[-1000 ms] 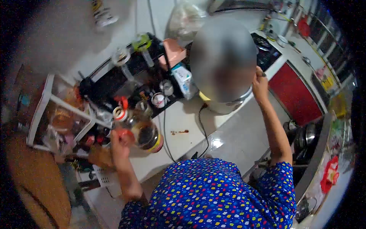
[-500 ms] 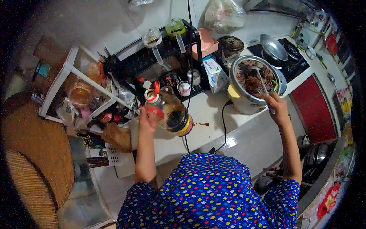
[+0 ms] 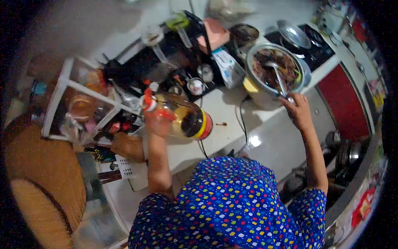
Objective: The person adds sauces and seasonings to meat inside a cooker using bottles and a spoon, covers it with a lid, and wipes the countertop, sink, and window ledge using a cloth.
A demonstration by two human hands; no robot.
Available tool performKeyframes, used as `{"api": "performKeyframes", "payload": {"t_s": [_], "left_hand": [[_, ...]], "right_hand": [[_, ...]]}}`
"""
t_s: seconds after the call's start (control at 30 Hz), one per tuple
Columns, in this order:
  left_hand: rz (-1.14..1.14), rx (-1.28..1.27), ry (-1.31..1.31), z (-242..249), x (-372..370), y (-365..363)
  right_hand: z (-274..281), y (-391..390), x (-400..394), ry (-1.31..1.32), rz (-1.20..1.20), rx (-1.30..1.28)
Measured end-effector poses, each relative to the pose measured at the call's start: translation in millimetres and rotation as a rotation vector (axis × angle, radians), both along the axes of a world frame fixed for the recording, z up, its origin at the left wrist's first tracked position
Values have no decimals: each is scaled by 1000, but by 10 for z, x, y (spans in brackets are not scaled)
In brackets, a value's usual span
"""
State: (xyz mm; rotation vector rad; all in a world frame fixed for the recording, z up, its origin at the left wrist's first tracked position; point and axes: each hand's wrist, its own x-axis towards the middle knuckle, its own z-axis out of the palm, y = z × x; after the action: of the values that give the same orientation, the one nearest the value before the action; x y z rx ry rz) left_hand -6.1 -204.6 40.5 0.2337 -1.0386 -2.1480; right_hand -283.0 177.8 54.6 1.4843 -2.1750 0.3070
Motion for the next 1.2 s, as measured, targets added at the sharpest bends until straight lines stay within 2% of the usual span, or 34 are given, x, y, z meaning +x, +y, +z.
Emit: {"api": "performKeyframes", "payload": {"t_s": [0.03,0.1,0.2,0.23,0.33,0.4,0.43,0.57,0.6,0.63,0.67,0.7,0.73,0.77,0.83,0.87,0.93,0.97,1.1,1.13,1.2], "left_hand": [[25,-142,-58,-89,4,-75],[-111,95,58,-118,-52,-75],[64,50,-227,-487,19,-420],[-78,146,-59,-637,95,-489],[-144,153,-54,-567,183,-351],[86,311,-125,-566,151,-311],[-152,315,6,-746,228,-469],[-395,279,208,-640,161,-300],[-274,248,71,-556,142,-248],[-148,211,-63,-502,139,-207],[-170,204,-54,-518,118,-213],[-342,207,60,-538,86,-242],[-440,207,121,-559,88,-240],[-539,205,178,-557,81,-221],[-348,149,153,-553,165,-106],[-288,137,155,-553,212,-80],[-253,384,180,-531,297,-152],[-241,469,195,-544,338,-202],[-348,240,142,-489,511,-614],[-94,158,-23,-479,496,-610],[371,29,-523,-87,298,-333]], "right_hand": [[-15,16,-9,-23,-18,35],[-83,53,-55,-54,10,5],[-135,74,-90,-77,7,-3],[-153,71,-85,-85,5,-16],[-218,101,-115,-100,-33,-37],[-245,90,-148,-96,-26,-53],[-232,141,-171,-83,-33,-68],[-95,252,-112,-40,-144,-236],[-83,316,-134,-28,-169,-237],[-108,373,-166,-62,-211,-380],[-143,433,-204,-92,-250,-528],[-204,505,-199,-171,-327,-627],[-278,575,-201,-155,-345,-640],[-373,649,-210,-263,-408,-692],[-701,834,-330,-469,-451,-778],[-831,880,-364,-450,-455,-781],[-994,957,-310,-550,-639,-609],[-1046,951,-319,-534,-638,-607],[-1133,884,-442,-631,-697,-645],[-1134,867,-485,-658,-719,-653],[-1053,869,-734,-615,-721,-637]]}}
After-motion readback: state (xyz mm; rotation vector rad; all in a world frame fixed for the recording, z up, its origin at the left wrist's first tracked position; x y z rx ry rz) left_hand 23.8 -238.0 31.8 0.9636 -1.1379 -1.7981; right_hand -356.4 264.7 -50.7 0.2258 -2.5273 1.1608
